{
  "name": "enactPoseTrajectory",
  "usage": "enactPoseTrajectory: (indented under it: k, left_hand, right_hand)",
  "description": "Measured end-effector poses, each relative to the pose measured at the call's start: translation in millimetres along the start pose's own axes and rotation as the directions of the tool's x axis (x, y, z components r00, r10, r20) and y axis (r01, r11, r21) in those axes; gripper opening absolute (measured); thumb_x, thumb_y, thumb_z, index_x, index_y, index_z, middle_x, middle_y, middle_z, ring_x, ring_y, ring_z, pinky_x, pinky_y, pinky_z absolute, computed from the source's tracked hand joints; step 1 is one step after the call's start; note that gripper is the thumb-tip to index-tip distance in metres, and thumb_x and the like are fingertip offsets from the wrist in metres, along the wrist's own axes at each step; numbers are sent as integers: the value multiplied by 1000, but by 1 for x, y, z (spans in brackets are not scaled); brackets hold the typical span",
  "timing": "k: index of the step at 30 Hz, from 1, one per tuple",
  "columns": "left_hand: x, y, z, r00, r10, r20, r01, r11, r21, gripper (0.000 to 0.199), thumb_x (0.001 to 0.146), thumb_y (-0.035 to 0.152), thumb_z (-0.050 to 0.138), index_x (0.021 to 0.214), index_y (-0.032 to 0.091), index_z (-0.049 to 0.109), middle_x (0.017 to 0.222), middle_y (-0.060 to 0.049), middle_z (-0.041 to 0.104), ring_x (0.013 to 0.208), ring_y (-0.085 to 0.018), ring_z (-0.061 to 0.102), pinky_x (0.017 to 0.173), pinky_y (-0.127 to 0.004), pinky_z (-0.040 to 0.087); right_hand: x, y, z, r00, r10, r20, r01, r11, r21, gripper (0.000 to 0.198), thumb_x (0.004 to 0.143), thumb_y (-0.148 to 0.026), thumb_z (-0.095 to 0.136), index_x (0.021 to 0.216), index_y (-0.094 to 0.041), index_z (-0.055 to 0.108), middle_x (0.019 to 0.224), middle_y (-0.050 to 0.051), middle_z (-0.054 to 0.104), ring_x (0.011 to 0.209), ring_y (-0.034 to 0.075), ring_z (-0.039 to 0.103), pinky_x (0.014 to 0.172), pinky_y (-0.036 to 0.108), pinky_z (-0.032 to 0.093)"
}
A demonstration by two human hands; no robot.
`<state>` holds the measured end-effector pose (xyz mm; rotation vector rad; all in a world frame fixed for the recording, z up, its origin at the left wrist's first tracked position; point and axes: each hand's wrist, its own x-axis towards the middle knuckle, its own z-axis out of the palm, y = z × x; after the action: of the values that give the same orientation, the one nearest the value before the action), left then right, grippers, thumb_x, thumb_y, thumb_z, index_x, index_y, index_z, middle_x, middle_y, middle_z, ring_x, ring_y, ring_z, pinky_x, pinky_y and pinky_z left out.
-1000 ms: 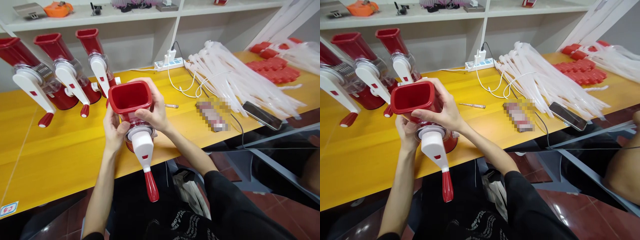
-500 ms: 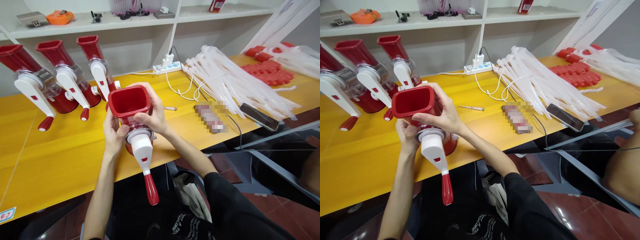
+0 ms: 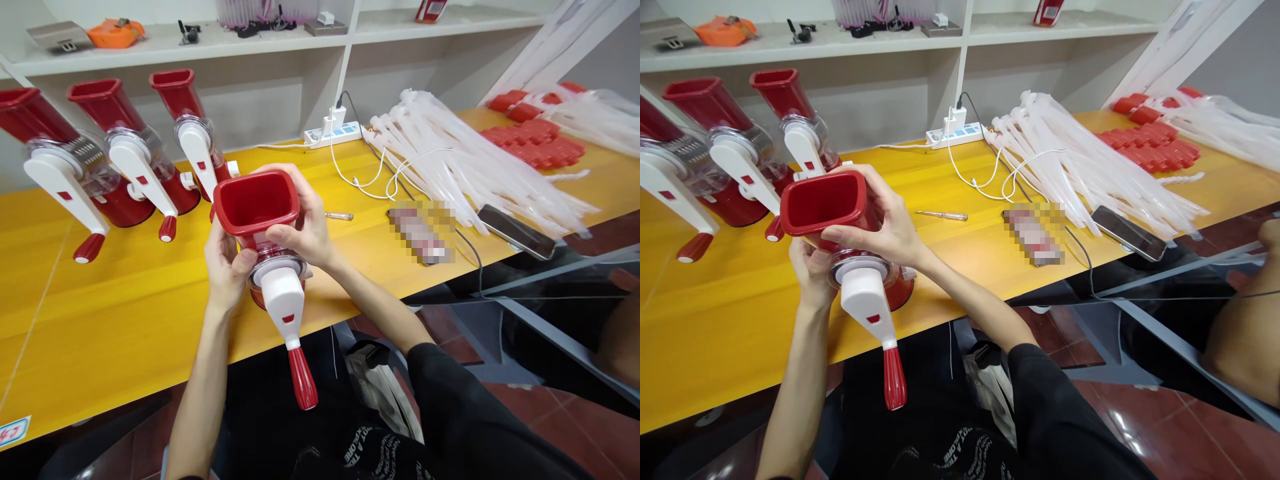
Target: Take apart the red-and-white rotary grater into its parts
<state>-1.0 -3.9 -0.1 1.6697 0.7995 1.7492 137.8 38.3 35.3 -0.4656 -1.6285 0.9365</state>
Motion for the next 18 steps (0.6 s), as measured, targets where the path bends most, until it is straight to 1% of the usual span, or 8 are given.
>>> enactPoseTrajectory:
  k: [3,6,11,16,18]
  left_hand:
    - [-1,-2,-1,1000,-5,-6,5,1000,13,66,84,80,67,128,30,65,134,-6,70,135,-36,64,116,-53,53]
    - [0,-2,0,1000,-7,-6,7,1000,14,67,84,80,67,129,30,65,134,-6,71,134,-35,65,115,-52,54]
    - [0,0,1,1000,6,-21,-6,1000,-26,65,83,76,71,127,29,68,133,-6,72,128,-34,68,112,-52,57]
    - [-1,-1,0,1000,-14,-5,14,999,-30,65,84,77,70,129,30,65,136,-5,71,132,-33,66,116,-52,55]
    - [0,-1,1,1000,-3,-7,2,999,-45,63,84,75,72,127,30,66,136,-6,70,132,-33,66,116,-51,54]
  right_hand:
    - [1,-2,1,1000,-2,-15,2,1000,26,97,62,-94,68,126,-23,54,129,9,64,125,27,65,114,46,53]
    - [1,-1,1,1000,11,-19,-11,1000,14,98,61,-95,68,125,-23,54,130,10,64,124,27,65,114,45,53]
    - [1,0,0,998,-56,-22,57,997,45,93,64,-91,69,125,-23,52,129,10,65,122,26,66,112,43,54]
    - [1,-1,-1,1000,-11,-22,11,1000,12,93,63,-92,70,124,-23,53,128,9,66,124,27,67,113,44,55]
    - [0,-2,-1,1000,-20,-21,20,1000,14,92,65,-90,72,126,-22,54,129,10,66,125,27,66,113,45,55]
